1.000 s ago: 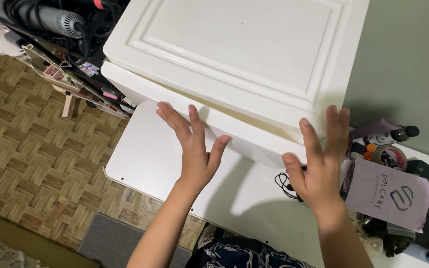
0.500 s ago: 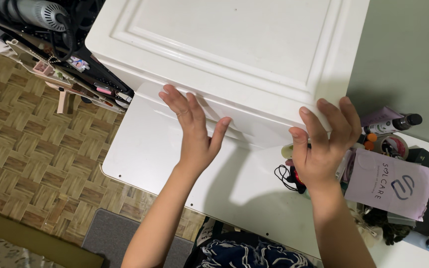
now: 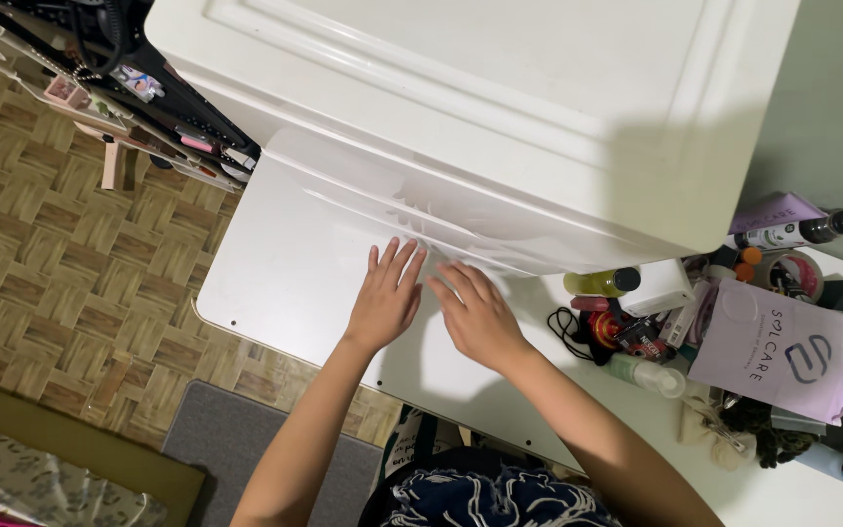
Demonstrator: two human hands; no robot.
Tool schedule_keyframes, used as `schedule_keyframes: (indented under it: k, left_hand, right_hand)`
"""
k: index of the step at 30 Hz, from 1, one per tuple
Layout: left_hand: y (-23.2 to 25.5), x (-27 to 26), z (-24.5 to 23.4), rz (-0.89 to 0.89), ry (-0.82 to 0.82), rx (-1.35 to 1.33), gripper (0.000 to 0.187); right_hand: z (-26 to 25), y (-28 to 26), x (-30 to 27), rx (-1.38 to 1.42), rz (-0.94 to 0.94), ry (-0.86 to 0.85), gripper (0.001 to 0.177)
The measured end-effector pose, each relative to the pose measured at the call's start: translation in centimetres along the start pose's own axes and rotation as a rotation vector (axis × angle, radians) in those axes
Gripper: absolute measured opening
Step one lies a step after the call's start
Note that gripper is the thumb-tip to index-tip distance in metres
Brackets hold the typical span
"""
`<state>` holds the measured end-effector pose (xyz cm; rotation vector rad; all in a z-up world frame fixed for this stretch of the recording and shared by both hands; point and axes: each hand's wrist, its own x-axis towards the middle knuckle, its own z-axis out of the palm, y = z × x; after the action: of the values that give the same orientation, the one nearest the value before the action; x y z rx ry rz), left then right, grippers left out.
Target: The person empties a white drawer by removing various cosmetic and personal care items, placing them on the surface above. The drawer is then closed and a second drawer is opened, from which more items are removed and placed on the same surface. The person handles bottles, tubes, boxes, and a pouch throughout the process.
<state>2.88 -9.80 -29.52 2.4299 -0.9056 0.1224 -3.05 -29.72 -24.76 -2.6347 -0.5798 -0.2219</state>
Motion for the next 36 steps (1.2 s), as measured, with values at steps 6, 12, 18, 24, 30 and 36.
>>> schedule_keyframes:
  k: [6, 12, 18, 24, 30, 36]
  left_hand:
    - [-1.5, 0.8, 0.4, 0.042, -0.068, 0.131, 0.079]
    - [-1.6, 2.0, 0.4, 0.023, -0.096, 0.164, 0.085]
    - [-1.2, 3.2, -0.4, 0.031, -0.045, 0.236, 0.075]
    - [-0.7, 4.3, -1.2, 0.004, -0.07, 0.309, 0.062]
    - [-1.2, 4.0, -2.5, 0.019, -0.05, 0.254, 0.053]
    - [-1.6, 2.6, -3.9, 0.028, -0.085, 0.204, 0.059]
  right_hand:
    - [3.5, 1.1, 1.4, -0.096, 0.059, 0.023, 0.054]
    - [5.0, 0.0, 2.0, -0.163, 0.198, -0.001, 0.059]
    - [4.1, -0.6, 3.6, -0.207, 0.257, -0.021, 0.07]
    - [3.5, -1.1, 4.3, -0.17, 0.325, -0.108, 0.075]
    - [2.4, -1.2, 4.2, -0.131, 0.258, -0.07, 0.053]
    - [-0.6, -1.1, 4.9, 0.163, 0.322, -0.029, 0.033]
